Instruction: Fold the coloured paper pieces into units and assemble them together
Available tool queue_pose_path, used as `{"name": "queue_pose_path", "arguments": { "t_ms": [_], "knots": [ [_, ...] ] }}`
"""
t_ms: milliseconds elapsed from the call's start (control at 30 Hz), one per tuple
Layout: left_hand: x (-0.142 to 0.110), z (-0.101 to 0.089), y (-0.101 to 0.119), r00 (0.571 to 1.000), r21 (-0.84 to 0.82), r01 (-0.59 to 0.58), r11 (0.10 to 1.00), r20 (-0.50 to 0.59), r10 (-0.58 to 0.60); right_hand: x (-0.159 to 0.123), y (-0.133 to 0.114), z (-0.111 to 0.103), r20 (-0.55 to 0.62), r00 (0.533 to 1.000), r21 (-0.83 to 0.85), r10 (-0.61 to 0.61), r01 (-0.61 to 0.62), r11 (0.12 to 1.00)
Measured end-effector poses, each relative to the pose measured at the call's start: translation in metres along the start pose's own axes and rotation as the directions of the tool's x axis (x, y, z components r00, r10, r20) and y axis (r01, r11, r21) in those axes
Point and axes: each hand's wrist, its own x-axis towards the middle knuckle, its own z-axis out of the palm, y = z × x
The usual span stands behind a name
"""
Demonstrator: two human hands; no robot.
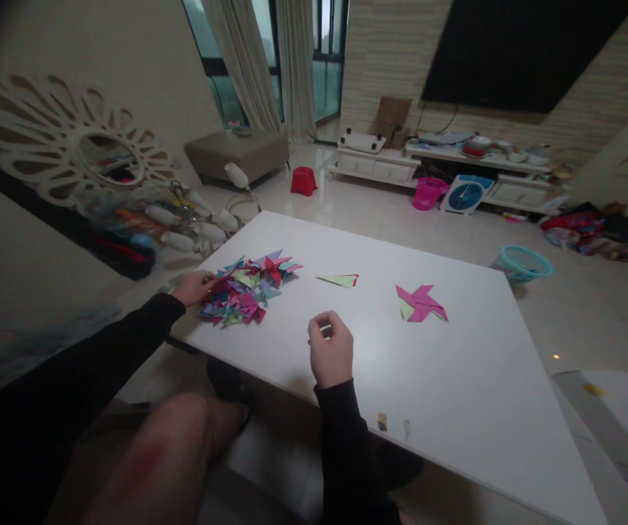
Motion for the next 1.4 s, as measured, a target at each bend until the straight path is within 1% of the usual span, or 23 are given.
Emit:
{"name": "queue_pose_path", "arguments": {
  "t_ms": [67,133,167,267,333,367,433,500,533,600,667,733,833,900,1000,1033,1067,1100,1133,1200,1300,1400],
  "knots": [
    [0.0,-0.011,0.01,0.996,-0.044,-0.014,0.999,-0.092,0.01,0.0,0.0,0.0,0.003,1.0,-0.005,-0.004,0.004,1.0],
    [-0.001,-0.024,0.024,0.983,-0.091,-0.021,0.996,-0.181,0.004,0.0,0.0,0.001,0.003,1.0,-0.008,-0.004,0.004,1.0],
    [-0.001,-0.032,0.034,0.974,-0.114,-0.035,0.993,-0.227,0.008,0.0,0.0,0.002,0.0,1.0,-0.008,-0.005,0.005,1.0],
    [-0.004,-0.058,0.07,0.959,-0.231,-0.11,0.967,-0.282,0.042,0.001,0.001,0.003,-0.003,1.0,-0.016,-0.012,0.012,1.0],
    [-0.009,-0.074,0.1,0.961,-0.376,-0.149,0.915,-0.272,0.045,0.001,0.002,0.003,-0.009,0.999,-0.041,-0.045,0.045,0.998],
    [-0.012,-0.081,0.116,0.97,-0.461,-0.162,0.872,-0.234,0.057,0.002,0.002,0.003,-0.017,0.997,-0.058,-0.069,0.068,0.996],
    [-0.022,-0.089,0.15,0.985,-0.608,-0.175,0.774,-0.112,0.135,0.002,0.002,0.002,-0.039,0.992,-0.093,-0.116,0.112,0.989],
    [-0.034,-0.088,0.184,0.978,-0.722,-0.169,0.671,-0.037,0.207,0.003,0.001,0.001,-0.063,0.989,-0.105,-0.136,0.129,0.986],
    [-0.04,-0.085,0.2,0.971,-0.77,-0.168,0.615,-0.022,0.238,0.004,0.0,0.0,-0.069,0.989,-0.095,-0.134,0.127,0.987],
    [-0.053,-0.073,0.23,0.953,-0.86,-0.156,0.486,-0.002,0.303,0.005,-0.001,-0.002,-0.05,0.993,-0.027,-0.111,0.109,0.994],
    [-0.066,-0.058,0.255,0.947,-0.921,-0.141,0.363,-0.019,0.32,0.006,-0.003,-0.004,0.006,0.997,0.086,-0.08,0.079,0.993],
    [-0.076,-0.045,0.273,0.942,-0.939,-0.133,0.318,-0.019,0.336,0.005,-0.003,-0.006,0.044,0.996,0.175,-0.079,0.07,0.982],
    [-0.084,-0.027,0.285,0.944,-0.947,-0.123,0.298,-0.019,0.329,0.004,-0.001,-0.008,0.037,0.995,0.181,-0.094,0.086,0.98],
    [-0.084,-0.017,0.286,0.951,-0.967,-0.07,0.245,0.009,0.308,0.004,0.001,-0.01,0.001,0.997,0.158,-0.071,0.07,0.985],
    [-0.084,-0.001,0.283,0.962,-0.989,0.084,0.122,0.113,0.25,0.008,0.008,-0.014,-0.118,0.992,0.15,-0.033,0.051,0.987],
    [-0.085,0.003,0.282,0.958,-0.986,0.133,0.101,0.154,0.243,0.011,0.011,-0.015,-0.172,0.985,0.155,-0.02,0.048,0.987],
    [-0.087,0.008,0.281,0.951,-0.981,0.168,0.1,0.188,0.246,0.014,0.014,-0.016,-0.222,0.975,0.166,-0.004,0.041,0.985],
    [-0.089,0.011,0.28,0.945,-0.977,0.179,0.12,0.204,0.255,0.017,0.016,-0.017,-0.269,0.963,0.183,0.019,0.032,0.983],
    [-0.092,0.014,0.28,0.943,-0.974,0.165,0.153,0.201,0.266,0.019,0.018,-0.017,-0.31,0.95,0.205,0.044,0.022,0.978],
    [-0.1,0.018,0.28,0.95,-0.969,0.083,0.232,0.147,0.276,0.024,0.021,-0.016,-0.362,0.928,0.247,0.085,0.007,0.969],
    [-0.11,0.019,0.284,0.952,-0.943,-0.03,0.331,0.074,0.297,0.026,0.022,-0.011,-0.366,0.925,0.27,0.097,0.005,0.963],
    [-0.115,0.018,0.288,0.941,-0.927,-0.077,0.367,0.055,0.334,0.026,0.022,-0.004,-0.364,0.929,0.254,0.069,0.028,0.967]
  ]
}}
